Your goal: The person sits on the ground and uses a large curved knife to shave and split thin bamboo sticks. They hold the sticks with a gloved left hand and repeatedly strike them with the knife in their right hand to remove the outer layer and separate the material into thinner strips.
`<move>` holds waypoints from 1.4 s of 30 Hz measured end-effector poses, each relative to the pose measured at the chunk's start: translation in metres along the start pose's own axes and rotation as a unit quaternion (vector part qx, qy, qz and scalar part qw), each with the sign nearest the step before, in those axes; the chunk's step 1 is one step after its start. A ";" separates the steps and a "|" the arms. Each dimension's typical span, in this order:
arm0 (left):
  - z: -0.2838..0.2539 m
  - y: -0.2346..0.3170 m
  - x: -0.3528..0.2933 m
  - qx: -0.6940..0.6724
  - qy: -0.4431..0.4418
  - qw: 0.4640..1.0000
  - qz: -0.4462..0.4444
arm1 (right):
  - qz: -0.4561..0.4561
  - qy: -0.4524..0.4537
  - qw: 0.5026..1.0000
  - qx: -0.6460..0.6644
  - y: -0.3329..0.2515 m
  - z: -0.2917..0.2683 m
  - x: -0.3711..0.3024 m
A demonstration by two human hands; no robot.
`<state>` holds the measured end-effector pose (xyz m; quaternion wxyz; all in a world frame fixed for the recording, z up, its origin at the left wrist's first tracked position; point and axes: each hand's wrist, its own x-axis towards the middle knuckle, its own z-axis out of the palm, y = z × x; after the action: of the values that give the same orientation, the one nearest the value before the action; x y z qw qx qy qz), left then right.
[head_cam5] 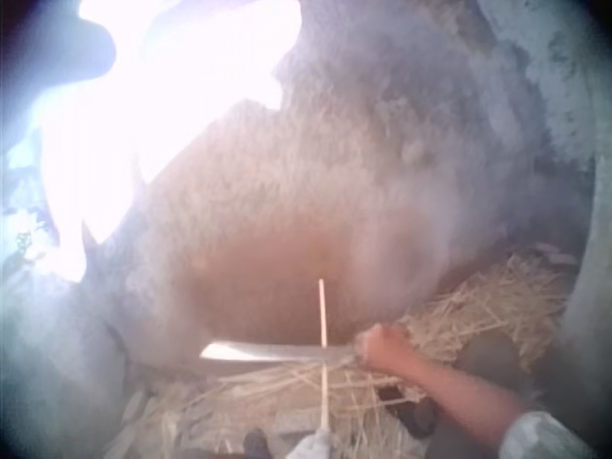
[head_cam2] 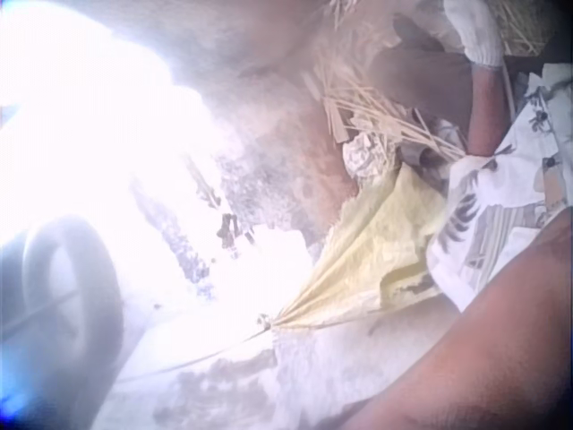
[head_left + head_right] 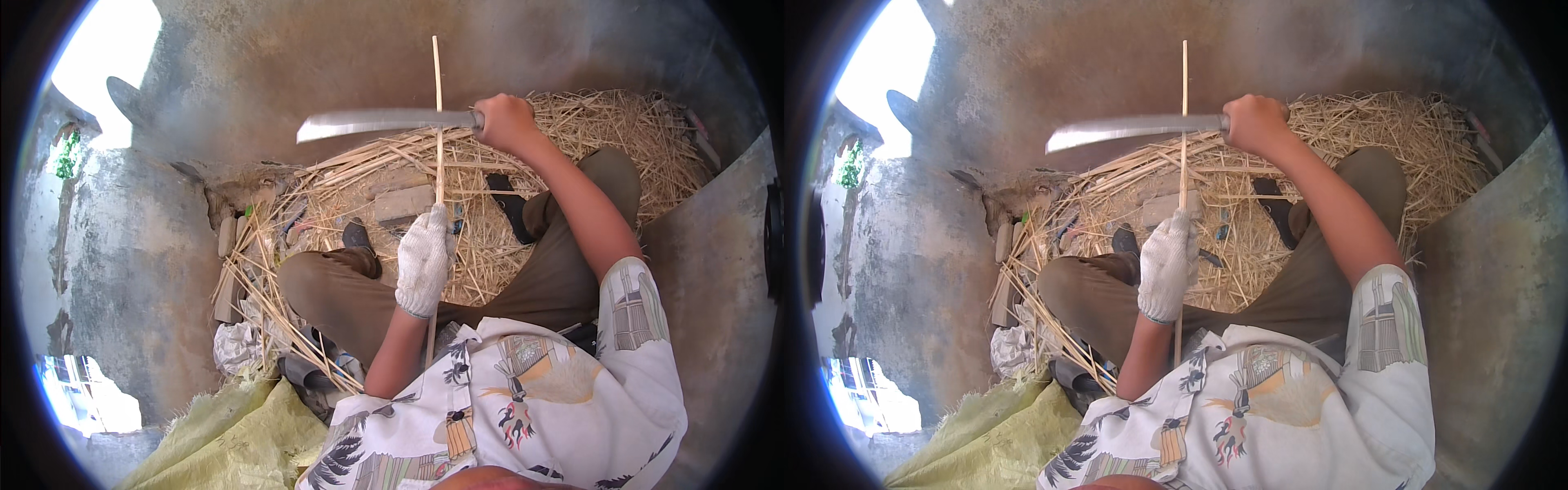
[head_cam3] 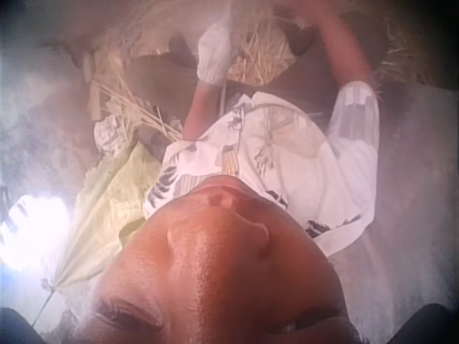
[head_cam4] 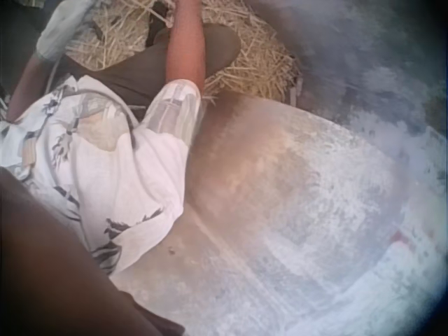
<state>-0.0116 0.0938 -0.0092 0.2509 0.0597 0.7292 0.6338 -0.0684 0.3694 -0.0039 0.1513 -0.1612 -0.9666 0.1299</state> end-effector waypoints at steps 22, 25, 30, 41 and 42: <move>0.009 0.026 -0.024 -0.099 -0.132 0.983 -0.076 | 0.307 0.133 0.891 0.307 0.053 0.010 0.031; 0.002 0.025 -0.016 -0.147 -0.143 0.978 -0.044 | 0.320 0.167 0.827 0.431 0.055 0.005 0.029; -0.032 0.011 0.010 -0.439 -0.357 0.811 -0.146 | 0.300 0.175 0.865 0.363 0.027 -0.030 0.001; -0.022 0.020 0.001 -0.527 -0.263 0.780 -0.210 | -0.013 0.197 0.977 0.078 -0.001 -0.025 -0.028; -0.025 0.020 0.003 -0.531 -0.266 0.771 -0.228 | -0.017 0.186 0.982 0.024 -0.006 -0.019 -0.029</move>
<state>-0.0299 0.0769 0.0111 0.5635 -0.0849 0.1725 0.8034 -0.0378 0.3577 0.0087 0.3342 -0.1623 -0.9208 0.1186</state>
